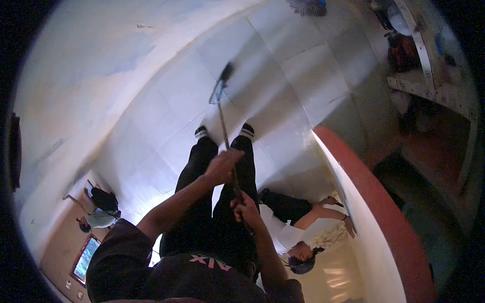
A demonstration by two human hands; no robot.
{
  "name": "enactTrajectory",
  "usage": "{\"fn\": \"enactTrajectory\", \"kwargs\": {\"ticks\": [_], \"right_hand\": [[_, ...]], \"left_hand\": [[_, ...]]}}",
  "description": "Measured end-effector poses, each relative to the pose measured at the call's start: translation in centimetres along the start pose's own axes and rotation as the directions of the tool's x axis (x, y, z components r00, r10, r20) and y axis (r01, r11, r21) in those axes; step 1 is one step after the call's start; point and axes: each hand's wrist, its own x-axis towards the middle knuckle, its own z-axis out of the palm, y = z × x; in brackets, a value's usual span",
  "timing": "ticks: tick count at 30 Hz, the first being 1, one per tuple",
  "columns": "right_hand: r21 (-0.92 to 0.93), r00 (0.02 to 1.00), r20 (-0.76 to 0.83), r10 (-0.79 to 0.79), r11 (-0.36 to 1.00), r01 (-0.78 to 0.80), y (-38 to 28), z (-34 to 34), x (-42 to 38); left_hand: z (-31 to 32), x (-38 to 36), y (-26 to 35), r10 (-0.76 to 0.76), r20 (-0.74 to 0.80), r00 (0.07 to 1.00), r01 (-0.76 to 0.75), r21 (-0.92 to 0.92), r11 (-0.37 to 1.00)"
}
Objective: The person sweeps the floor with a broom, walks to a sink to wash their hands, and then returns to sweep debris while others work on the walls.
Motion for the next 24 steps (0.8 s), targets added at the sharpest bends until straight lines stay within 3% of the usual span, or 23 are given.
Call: {"fn": "enactTrajectory", "kwargs": {"ticks": [2,4,5,7,9,10,11,13,15,16,17,19,22,24], "right_hand": [[0.052,0.999,0.037,0.019,0.998,-0.021,1.4,0.2,3.0],[0.188,0.999,0.001,0.051,0.981,-0.05,2.0,-0.3,4.1],[0.252,0.997,-0.015,0.072,0.965,-0.066,2.0,-0.6,4.2],[0.392,0.996,-0.062,0.07,0.919,-0.04,1.5,-1.3,3.0],[0.338,0.989,-0.146,-0.033,0.938,0.081,2.9,-3.6,1.8],[0.447,0.978,-0.204,0.041,0.893,0.056,1.3,-1.7,0.4],[0.283,0.962,-0.271,-0.029,0.953,0.108,2.4,-2.5,0.2],[-0.105,0.905,-0.384,-0.183,0.982,0.154,4.4,-3.6,0.6],[-0.338,0.866,-0.468,-0.174,0.941,0.006,4.8,0.6,0.6],[-0.444,0.843,-0.505,-0.185,0.893,-0.07,4.6,3.6,0.5],[-0.594,0.844,-0.473,-0.252,0.799,-0.094,4.7,7.6,0.6],[-0.823,0.841,-0.391,-0.374,0.551,-0.138,6.9,16.4,0.7],[-0.702,0.871,-0.435,-0.227,0.691,-0.17,11.2,22.8,1.3],[-0.735,0.919,-0.394,-0.007,0.603,-0.311,12.9,30.4,4.2]], "left_hand": [[-2.0,-3.1,-3.1,-0.213,-0.189,0.959,0.21,-0.035,0.977],[-1.9,-7.2,-8.0,-0.426,-0.263,0.866,0.363,-0.255,0.896],[0.4,-9.9,-12.5,-0.4,-0.38,0.834,0.319,-0.259,0.911],[0.5,-15.0,-16.7,-0.735,-0.082,0.673,0.566,-0.583,0.583],[4.2,-21.4,-22.0,-0.809,-0.098,0.58,0.611,-0.605,0.511],[5.3,-24.5,-23.5,-0.845,-0.007,0.535,0.678,-0.593,0.434],[7.5,-27.6,-25.3,-0.863,0.103,0.494,0.729,-0.591,0.347],[10.3,-33.1,-26.8,-0.862,0.162,0.481,0.733,-0.614,0.293],[13.0,-38.0,-27.6,-0.863,0.247,0.44,0.734,-0.652,0.187],[14.6,-40.2,-28.4,-0.863,0.271,0.425,0.725,-0.674,0.145],[16.6,-42.3,-29.5,-0.833,0.374,0.409,0.661,-0.751,-0.013],[16.6,-46.0,-29.9,-0.807,0.45,0.381,0.59,-0.791,-0.162],[18.9,-51.1,-31.2,-0.78,0.512,0.359,0.526,-0.802,-0.284],[20.3,-53.4,-31.9,-0.769,0.536,0.349,0.491,-0.803,-0.336]]}}
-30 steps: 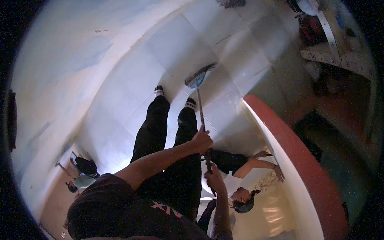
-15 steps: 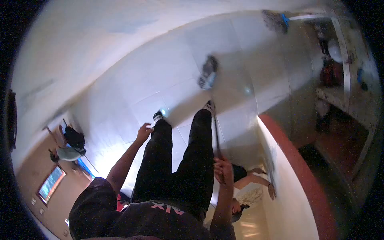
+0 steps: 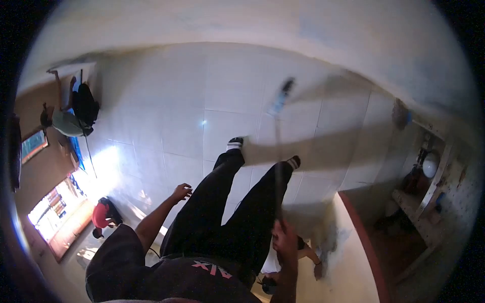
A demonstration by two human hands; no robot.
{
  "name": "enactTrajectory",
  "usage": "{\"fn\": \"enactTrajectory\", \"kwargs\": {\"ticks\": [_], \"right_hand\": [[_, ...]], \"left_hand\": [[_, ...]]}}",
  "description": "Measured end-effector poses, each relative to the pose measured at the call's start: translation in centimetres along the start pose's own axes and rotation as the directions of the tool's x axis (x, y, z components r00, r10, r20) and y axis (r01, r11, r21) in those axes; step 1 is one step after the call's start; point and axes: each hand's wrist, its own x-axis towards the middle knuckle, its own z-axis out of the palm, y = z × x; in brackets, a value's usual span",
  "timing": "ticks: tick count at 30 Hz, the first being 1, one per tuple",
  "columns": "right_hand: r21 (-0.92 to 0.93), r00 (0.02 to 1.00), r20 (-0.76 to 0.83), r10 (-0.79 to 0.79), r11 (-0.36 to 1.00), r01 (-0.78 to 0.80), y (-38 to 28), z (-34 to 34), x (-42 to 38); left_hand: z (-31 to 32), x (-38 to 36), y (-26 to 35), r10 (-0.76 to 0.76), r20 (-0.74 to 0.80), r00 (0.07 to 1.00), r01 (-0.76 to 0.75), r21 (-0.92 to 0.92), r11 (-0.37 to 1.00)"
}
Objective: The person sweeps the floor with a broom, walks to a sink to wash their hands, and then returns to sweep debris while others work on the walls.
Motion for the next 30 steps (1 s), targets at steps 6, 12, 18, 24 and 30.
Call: {"fn": "enactTrajectory", "kwargs": {"ticks": [6,12,18,24,30], "right_hand": [[-0.033,0.742,0.634,-0.218,0.951,0.307,-5.5,20.9,16.6],[-0.835,0.666,0.406,-0.626,0.043,0.549,-14.9,36.4,24.9],[-0.946,0.827,0.24,-0.508,0.068,0.317,-17.9,28.4,29.9],[-0.98,0.881,-0.017,-0.472,0.183,0.079,-6.0,7.4,27.5],[-0.966,0.731,-0.169,-0.661,0.259,0.011,1.4,3.7,16.5]], "left_hand": [[-1.9,1.2,-2.1,0.041,0.007,0.999,-0.04,-0.138,0.99],[-0.4,0.7,-2.8,0.179,0.026,0.984,-0.169,-0.216,0.962],[-1.1,1.7,-5.2,0.464,-0.019,0.886,-0.464,-0.014,0.886],[-3.5,2.2,-4.5,0.165,0.053,0.985,-0.151,-0.202,0.968],[-5.4,4.2,-0.3,0.254,-0.059,0.965,-0.259,-0.089,0.962]]}}
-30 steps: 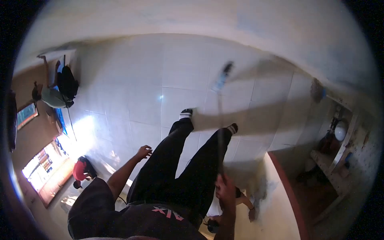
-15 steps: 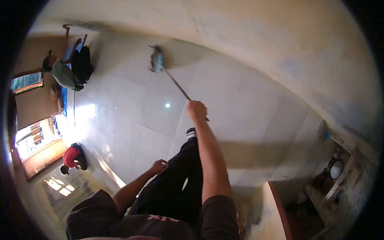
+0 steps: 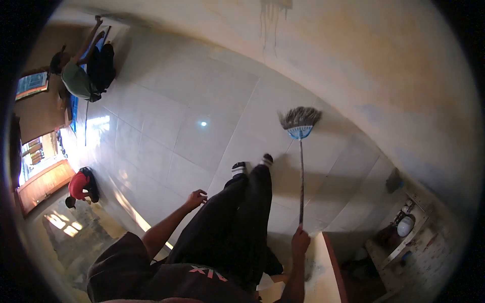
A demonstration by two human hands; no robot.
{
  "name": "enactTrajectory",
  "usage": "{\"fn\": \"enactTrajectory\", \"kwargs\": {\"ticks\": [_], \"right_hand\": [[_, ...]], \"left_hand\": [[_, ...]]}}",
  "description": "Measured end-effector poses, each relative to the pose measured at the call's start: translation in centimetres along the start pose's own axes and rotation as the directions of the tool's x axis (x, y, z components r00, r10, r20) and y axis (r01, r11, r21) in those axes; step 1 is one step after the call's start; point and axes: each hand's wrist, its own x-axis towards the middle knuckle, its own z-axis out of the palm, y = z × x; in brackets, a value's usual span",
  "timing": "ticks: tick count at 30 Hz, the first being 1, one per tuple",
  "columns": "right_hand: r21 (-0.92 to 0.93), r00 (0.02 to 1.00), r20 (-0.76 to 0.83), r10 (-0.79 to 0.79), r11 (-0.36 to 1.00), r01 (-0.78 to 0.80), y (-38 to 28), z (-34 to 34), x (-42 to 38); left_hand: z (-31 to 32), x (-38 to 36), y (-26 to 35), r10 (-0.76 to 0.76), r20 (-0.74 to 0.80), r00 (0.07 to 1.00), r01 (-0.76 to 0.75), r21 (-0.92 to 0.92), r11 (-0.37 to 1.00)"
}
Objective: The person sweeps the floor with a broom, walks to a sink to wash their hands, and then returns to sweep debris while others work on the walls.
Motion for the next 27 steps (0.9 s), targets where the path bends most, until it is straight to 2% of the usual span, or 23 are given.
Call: {"fn": "enactTrajectory", "kwargs": {"ticks": [2,4,6,8,9,11,12,13,15,16,18,19,20,21,23,25,26,27], "right_hand": [[0.051,0.981,0.151,0.124,0.99,-0.133,-3.7,-3.0,-2.2],[0.22,0.99,0.137,-0.025,0.976,-0.006,-7.1,-4.0,-3.3],[0.24,0.965,0.198,-0.174,0.963,0.124,-11.5,-4.1,-1.0],[0.29,0.92,0.252,-0.3,0.93,0.224,-20.0,-7.6,2.4],[0.406,0.895,0.155,-0.419,0.853,0.328,-23.3,-7.0,4.7],[0.464,0.867,0.104,-0.487,0.795,0.39,-32.2,-7.7,9.6],[0.383,0.841,0.152,-0.519,0.815,0.434,-36.0,-6.4,12.4],[0.332,0.827,0.107,-0.552,0.804,0.494,-40.4,-5.4,14.3],[0.189,0.852,0.164,-0.497,0.864,0.467,-48.7,-6.0,17.0],[0.16,0.838,0.146,-0.526,0.848,0.505,-51.5,-5.1,18.9],[0.101,0.842,0.131,-0.523,0.852,0.513,-54.7,-5.2,21.8],[0.058,0.842,0.164,-0.514,0.857,0.512,-55.1,-5.0,23.1],[0.063,0.897,0.147,-0.417,0.909,0.413,-54.5,-6.4,22.5],[0.022,0.915,0.131,-0.381,0.924,0.381,-52.6,-5.4,23.1],[-0.096,0.897,0.136,-0.42,0.896,0.434,-46.7,-3.4,22.4],[-0.173,0.941,0.174,-0.29,0.932,0.319,-41.0,-3.0,18.1],[-0.194,0.967,0.233,-0.102,0.97,0.149,-37.6,-1.6,16.8],[-0.188,0.975,0.199,-0.098,0.973,0.136,-33.3,0.6,15.2]], "left_hand": [[0.1,0.7,2.6,0.112,-0.04,0.993,-0.11,0.055,0.992],[-0.3,-0.9,10.6,0.179,-0.075,0.981,-0.169,0.13,0.977],[0.2,-0.6,14.7,0.193,-0.064,0.979,-0.19,0.047,0.981],[-0.3,-0.6,18.0,0.236,-0.065,0.97,-0.237,-0.005,0.972],[-0.5,-0.8,19.3,0.272,-0.067,0.96,-0.274,-0.019,0.962],[-1.0,-1.0,21.3,0.325,-0.076,0.943,-0.33,-0.058,0.942],[-1.3,-1.3,22.0,0.314,-0.107,0.943,-0.318,-0.024,0.948],[-1.7,-1.2,21.8,0.303,-0.115,0.946,-0.304,0.006,0.953],[-2.7,-0.4,20.1,0.249,-0.097,0.964,-0.248,0.029,0.968],[-3.3,0.0,19.1,0.204,-0.073,0.976,-0.203,0.017,0.979],[-5.6,0.0,17.8,0.266,-0.095,0.959,-0.261,0.065,0.963],[-7.1,0.4,17.0,0.256,-0.098,0.962,-0.25,0.076,0.965],[-8.5,0.7,16.0,0.249,-0.085,0.965,-0.242,0.083,0.967],[-10.1,1.1,15.2,0.239,-0.093,0.967,-0.232,0.074,0.97],[-13.6,2.0,13.1,0.228,-0.076,0.971,-0.229,0.0,0.973],[-17.9,2.7,11.0,0.231,-0.087,0.969,-0.23,0.022,0.973],[-20.3,2.5,10.1,0.204,-0.076,0.976,-0.202,0.034,0.979],[-22.4,2.6,8.8,0.183,-0.095,0.978,-0.181,0.028,0.983]]}}
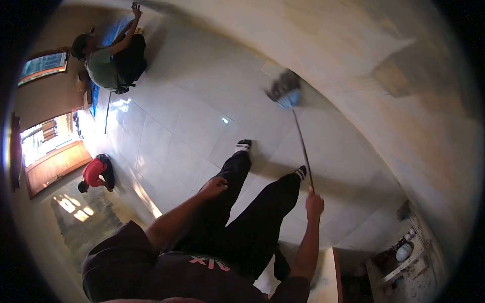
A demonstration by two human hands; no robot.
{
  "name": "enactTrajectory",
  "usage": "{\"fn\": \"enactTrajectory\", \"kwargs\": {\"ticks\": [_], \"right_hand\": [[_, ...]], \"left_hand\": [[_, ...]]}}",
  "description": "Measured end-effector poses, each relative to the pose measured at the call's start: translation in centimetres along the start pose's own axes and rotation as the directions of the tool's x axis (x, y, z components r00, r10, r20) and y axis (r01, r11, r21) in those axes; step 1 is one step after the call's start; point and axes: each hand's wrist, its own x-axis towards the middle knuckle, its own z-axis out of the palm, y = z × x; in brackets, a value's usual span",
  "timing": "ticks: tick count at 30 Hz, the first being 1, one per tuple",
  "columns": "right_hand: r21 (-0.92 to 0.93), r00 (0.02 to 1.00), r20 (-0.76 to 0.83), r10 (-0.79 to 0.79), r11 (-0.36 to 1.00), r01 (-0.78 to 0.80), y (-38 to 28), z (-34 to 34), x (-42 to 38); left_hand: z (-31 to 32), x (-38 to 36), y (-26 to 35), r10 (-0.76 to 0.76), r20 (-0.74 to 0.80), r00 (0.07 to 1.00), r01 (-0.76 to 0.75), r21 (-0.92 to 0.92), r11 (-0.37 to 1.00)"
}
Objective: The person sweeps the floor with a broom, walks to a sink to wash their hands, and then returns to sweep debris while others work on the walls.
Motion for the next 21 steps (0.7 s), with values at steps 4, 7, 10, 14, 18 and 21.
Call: {"fn": "enactTrajectory", "kwargs": {"ticks": [4,7,10,14,18,21], "right_hand": [[0.106,0.938,-0.001,0.345,0.933,-0.343,1.2,0.9,-10.1],[0.143,0.919,0.013,0.393,0.909,-0.391,-0.4,0.7,-13.4],[0.162,0.939,-0.11,0.327,0.938,-0.308,-6.7,-1.8,-17.9],[0.282,0.979,-0.173,0.11,0.958,-0.057,-13.8,-0.7,-19.7],[0.332,0.98,-0.089,-0.176,0.923,0.196,-28.6,-4.5,-14.0],[0.159,0.88,-0.178,-0.44,0.87,0.467,-39.5,-6.4,-4.9]], "left_hand": [[-6.8,1.8,-10.4,-0.102,-0.053,0.993,0.099,-0.049,0.994],[-10.4,0.5,-13.4,-0.225,-0.056,0.973,0.211,-0.189,0.959],[-11.4,-1.6,-14.6,-0.338,0.025,0.941,0.336,-0.201,0.92],[-10.2,-3.8,-17.3,-0.404,0.065,0.912,0.407,-0.243,0.88],[-9.1,-4.4,-18.4,-0.417,0.078,0.906,0.424,-0.217,0.879],[-8.7,-4.9,-18.5,-0.412,0.109,0.905,0.426,-0.276,0.862]]}}
